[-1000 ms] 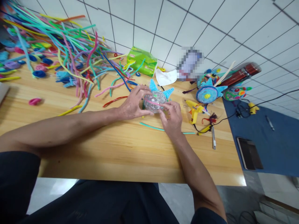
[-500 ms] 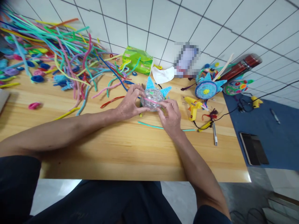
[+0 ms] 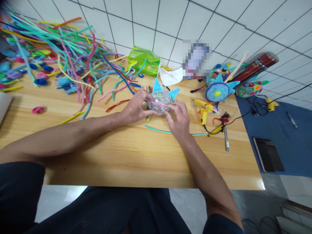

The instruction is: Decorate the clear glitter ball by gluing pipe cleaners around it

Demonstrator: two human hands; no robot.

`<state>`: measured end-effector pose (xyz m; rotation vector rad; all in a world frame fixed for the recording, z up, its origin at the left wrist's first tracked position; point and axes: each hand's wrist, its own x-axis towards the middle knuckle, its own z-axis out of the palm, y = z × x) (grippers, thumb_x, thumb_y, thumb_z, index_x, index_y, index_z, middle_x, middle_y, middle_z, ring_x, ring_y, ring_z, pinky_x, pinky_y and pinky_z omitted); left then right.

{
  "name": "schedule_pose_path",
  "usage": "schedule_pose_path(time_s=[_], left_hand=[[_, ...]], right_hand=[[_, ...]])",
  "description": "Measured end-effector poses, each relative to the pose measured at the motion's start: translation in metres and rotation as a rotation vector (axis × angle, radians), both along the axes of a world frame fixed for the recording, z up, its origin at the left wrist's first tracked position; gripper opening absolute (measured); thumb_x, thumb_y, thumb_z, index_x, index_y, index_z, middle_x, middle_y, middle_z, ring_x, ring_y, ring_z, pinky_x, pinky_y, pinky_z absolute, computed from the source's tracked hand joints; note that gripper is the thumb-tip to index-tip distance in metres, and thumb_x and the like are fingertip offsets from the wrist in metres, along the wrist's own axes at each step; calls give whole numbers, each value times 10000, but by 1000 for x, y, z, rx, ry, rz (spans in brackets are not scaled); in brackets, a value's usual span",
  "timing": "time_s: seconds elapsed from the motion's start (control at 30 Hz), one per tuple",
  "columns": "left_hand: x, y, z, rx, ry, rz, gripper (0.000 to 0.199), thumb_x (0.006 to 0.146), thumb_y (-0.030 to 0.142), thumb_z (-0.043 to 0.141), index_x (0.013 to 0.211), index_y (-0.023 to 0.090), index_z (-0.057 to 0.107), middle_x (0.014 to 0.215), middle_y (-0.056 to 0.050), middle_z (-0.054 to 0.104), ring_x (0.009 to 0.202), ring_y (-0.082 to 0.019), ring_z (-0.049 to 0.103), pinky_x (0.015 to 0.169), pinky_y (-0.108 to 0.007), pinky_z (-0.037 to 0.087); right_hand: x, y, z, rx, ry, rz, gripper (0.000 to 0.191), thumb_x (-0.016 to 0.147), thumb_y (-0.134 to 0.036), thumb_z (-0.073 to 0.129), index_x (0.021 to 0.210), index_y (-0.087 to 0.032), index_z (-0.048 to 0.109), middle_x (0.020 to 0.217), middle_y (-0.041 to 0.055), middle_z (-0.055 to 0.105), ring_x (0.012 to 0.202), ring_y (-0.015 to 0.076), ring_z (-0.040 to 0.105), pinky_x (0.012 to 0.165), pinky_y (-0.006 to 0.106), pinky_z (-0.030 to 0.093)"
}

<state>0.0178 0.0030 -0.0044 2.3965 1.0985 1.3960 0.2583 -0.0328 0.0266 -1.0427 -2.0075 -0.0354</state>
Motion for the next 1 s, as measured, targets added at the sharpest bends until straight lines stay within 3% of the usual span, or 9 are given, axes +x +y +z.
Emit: schedule_pose_path(time_s=[0.13,0.33,0.53,0.63,1.0], left_hand=[[-1,2,-2,12,-1,-17,547,816,430,966,1167,202,614,1109,-64,701,1087,-288,678,1091,-515,547],[-5,3,1,52,70,-56,742,883,458,902,1506,230,570,1230,-113,669,1142,-312,641,1062,-512,538],[-10,4,1,52,75,-94,698,926,465,855,1524,232,580,1215,-111,657,1111,-292,626,1064,-502,526],[-12,4,-1,70,66,-98,715,922,490,855,1533,247,575,1190,-102,650,1089,-287,620,1050,-496,528],[-20,1,8,18,109,-73,689,910,499,871,1494,271,584,1147,-79,650,1063,-261,644,996,-472,585]], right_hand=[[0,0,0,-15,21,15,163,1006,-262,709,1165,-285,740,1124,78,723,916,232,684,773,414,609],[0,1,-1,-27,45,27,164,993,-251,728,1153,-282,743,1109,74,730,909,231,690,783,421,609],[7,6,-4,-111,179,13,104,970,-256,731,1073,-246,739,1064,63,733,852,199,683,750,372,589],[10,10,-6,-195,245,-18,35,967,-270,709,984,-249,733,999,42,733,864,196,675,742,352,567],[12,17,-11,-628,498,-45,158,901,-372,693,967,-229,701,856,-4,720,716,157,607,710,318,487]])
